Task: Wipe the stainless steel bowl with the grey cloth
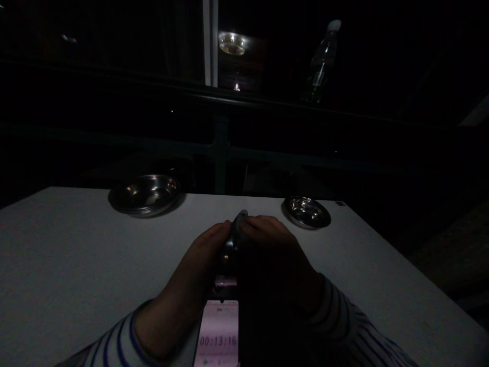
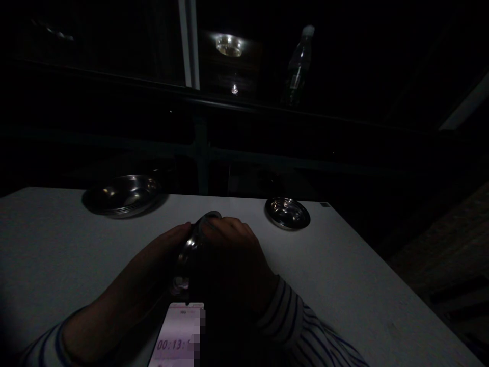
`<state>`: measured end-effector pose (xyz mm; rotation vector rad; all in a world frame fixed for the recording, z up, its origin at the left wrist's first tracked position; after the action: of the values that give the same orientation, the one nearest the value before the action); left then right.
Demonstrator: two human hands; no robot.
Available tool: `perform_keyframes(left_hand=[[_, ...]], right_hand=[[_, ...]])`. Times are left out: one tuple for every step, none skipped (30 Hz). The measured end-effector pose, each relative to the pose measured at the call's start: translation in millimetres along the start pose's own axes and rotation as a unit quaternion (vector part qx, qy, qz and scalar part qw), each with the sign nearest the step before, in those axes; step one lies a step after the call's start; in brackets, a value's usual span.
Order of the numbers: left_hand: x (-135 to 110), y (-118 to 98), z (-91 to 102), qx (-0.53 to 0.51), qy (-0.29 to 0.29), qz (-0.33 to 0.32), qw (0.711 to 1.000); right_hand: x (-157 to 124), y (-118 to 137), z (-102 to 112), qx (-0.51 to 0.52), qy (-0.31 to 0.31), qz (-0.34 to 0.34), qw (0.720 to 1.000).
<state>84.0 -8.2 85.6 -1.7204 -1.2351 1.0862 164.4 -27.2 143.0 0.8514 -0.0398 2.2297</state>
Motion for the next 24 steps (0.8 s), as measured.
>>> perform_keyframes(left_hand=[[0.6,2.6,1.0,-0.007,-0.002,0.015,1.0],[0.9,6.7,1.2,-0.013,0.0,0.038,0.999],[0.9,11.4,0.8,-0.019,0.004,0.064,0.998],[0.6,15.6,0.6,-0.025,0.006,0.088,0.996],[0.3,18.5,0.7,-0.03,0.005,0.105,0.994],[0.2,19.2,1.1,-0.035,0.002,0.109,0.993],[0.7,17.8,1.9,-0.038,-0.003,0.102,0.994],[1.3,15.4,2.2,-0.039,-0.005,0.088,0.995],[1.8,12.7,1.8,-0.038,-0.003,0.073,0.997],[2.3,10.1,0.9,-0.036,0.002,0.059,0.998],[2.7,7.7,0.5,-0.036,0.005,0.045,0.998],[3.0,5.5,1.0,-0.037,0.003,0.035,0.999],[3.1,3.9,2.3,-0.04,-0.003,0.029,0.999],[2.9,2.8,4.3,-0.042,-0.013,0.027,0.999],[2.6,2.5,6.4,-0.043,-0.024,0.032,0.998],[2.0,3.0,7.8,-0.043,-0.031,0.042,0.998],[1.2,3.8,8.5,-0.043,-0.035,0.055,0.997],[0.3,4.0,8.5,-0.045,-0.035,0.066,0.996],[-0.3,3.3,8.6,-0.049,-0.035,0.071,0.996],[-0.8,2.0,8.8,-0.055,-0.034,0.073,0.995],[-1.1,0.6,8.9,-0.06,-0.032,0.072,0.995],[-1.1,-0.6,9.0,-0.062,-0.029,0.072,0.995],[-1.1,-1.1,9.1,-0.062,-0.027,0.073,0.995],[-1.0,-0.8,8.9,-0.061,-0.024,0.076,0.995]], right_hand=[[0.1,6.0,-4.1,-0.002,0.009,0.008,1.0],[-0.1,12.7,-8.3,-0.003,0.018,0.021,1.0],[-0.6,18.7,-12.1,-0.003,0.026,0.034,0.999],[-1.2,23.4,-14.6,-0.006,0.032,0.047,0.998],[-1.7,26.0,-15.7,-0.013,0.034,0.056,0.998],[-2.1,26.2,-15.6,-0.022,0.034,0.059,0.997],[-2.0,24.0,-12.4,-0.032,0.024,0.054,0.998],[-1.7,20.3,-7.4,-0.04,0.009,0.043,0.998],[-1.3,16.5,-2.4,-0.044,-0.005,0.031,0.999],[-1.0,13.6,1.6,-0.044,-0.014,0.02,0.999],[-0.6,12.5,3.7,-0.041,-0.017,0.015,0.999],[-0.5,13.8,2.8,-0.037,-0.012,0.017,0.999],[-0.8,17.2,-0.5,-0.033,-0.002,0.027,0.999],[-2.0,22.2,-5.9,-0.032,0.008,0.042,0.999],[-4.0,27.8,-12.4,-0.037,0.013,0.06,0.997],[-6.8,33.3,-18.3,-0.048,0.005,0.08,0.996],[-10.4,38.4,-24.9,-0.06,-0.006,0.102,0.993],[-13.8,40.1,-32.1,-0.081,-0.019,0.11,0.99],[-17.2,39.7,-34.1,-0.104,-0.058,0.11,0.987],[-18.6,35.8,-44.9,-0.106,-0.044,0.101,0.988],[-19.8,34.0,-52.3,-0.109,-0.041,0.102,0.988],[-19.7,31.2,-58.7,-0.107,-0.032,0.098,0.989],[-18.5,28.9,-63.7,-0.102,-0.017,0.096,0.99],[-16.6,27.5,-65.2,-0.098,-0.007,0.093,0.991]])
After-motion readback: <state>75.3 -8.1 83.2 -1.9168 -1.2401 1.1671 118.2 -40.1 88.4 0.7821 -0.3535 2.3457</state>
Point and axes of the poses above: each hand's wrist, its own x-axis towards the middle knuckle, its own z-axis out of the back of the hand, y = z × x, the point moved 10 cm from there along x, towards the middle knuckle, and after that the axes turned 6 degrees about x, right-handed, at the moved point
